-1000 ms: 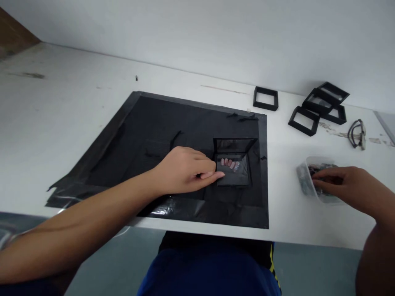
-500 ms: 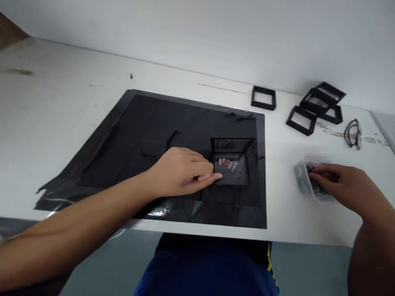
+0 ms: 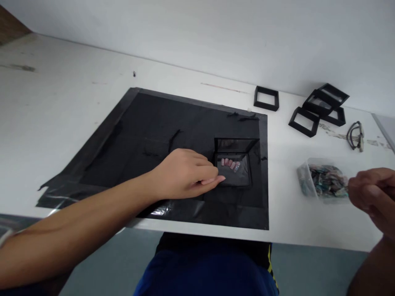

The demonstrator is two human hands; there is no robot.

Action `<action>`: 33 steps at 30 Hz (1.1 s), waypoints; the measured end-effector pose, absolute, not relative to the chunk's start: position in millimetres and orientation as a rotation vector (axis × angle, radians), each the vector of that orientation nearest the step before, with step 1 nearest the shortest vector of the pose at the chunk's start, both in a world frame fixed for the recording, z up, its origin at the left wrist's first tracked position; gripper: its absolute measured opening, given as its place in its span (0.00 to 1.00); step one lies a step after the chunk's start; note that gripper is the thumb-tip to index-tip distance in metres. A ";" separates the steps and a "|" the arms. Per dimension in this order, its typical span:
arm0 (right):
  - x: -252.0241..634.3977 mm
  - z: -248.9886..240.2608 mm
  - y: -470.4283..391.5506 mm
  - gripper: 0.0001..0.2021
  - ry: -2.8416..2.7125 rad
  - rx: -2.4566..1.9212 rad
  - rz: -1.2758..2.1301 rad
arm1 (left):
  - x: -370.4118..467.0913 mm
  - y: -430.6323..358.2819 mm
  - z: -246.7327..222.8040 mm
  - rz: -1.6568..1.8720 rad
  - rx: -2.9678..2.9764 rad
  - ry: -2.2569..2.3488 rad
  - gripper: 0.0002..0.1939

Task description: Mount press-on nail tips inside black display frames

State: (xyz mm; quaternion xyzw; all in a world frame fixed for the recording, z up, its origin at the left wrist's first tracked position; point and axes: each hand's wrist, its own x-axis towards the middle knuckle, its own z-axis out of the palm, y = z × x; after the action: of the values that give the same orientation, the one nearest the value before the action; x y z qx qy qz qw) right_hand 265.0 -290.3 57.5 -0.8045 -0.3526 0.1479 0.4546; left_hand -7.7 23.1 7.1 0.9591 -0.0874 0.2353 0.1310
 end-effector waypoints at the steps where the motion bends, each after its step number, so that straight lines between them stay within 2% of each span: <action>1: 253.2 56.5 -287.7 0.06 -0.865 -1.800 0.433 | -7.9 22.9 6.8 0.674 2.783 -0.262 0.20; 4: 214.2 50.3 -274.2 0.07 -0.815 -1.464 0.641 | -8.6 22.2 6.3 0.675 2.787 -0.285 0.20; 10: 162.3 46.6 -224.1 0.09 -0.877 -1.281 0.962 | -8.6 19.9 7.9 0.739 2.804 -0.314 0.20; 15: 161.8 42.4 -184.4 0.08 -0.981 -1.303 1.076 | -10.7 18.8 9.8 0.800 2.809 -0.313 0.21; 20: 169.5 33.1 -163.5 0.07 -1.108 -1.394 1.147 | -13.2 18.3 9.0 0.858 2.831 -0.295 0.18; 33: 171.9 20.3 -157.5 0.13 -1.202 -1.542 1.266 | -10.4 7.5 7.0 0.985 2.490 -0.142 0.13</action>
State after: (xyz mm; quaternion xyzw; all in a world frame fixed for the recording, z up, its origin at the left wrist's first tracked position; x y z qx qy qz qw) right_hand 171.9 -157.5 20.3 -0.6081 -0.4740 0.4994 0.3951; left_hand -10.4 7.5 7.0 0.9042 -0.0515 0.3576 0.2279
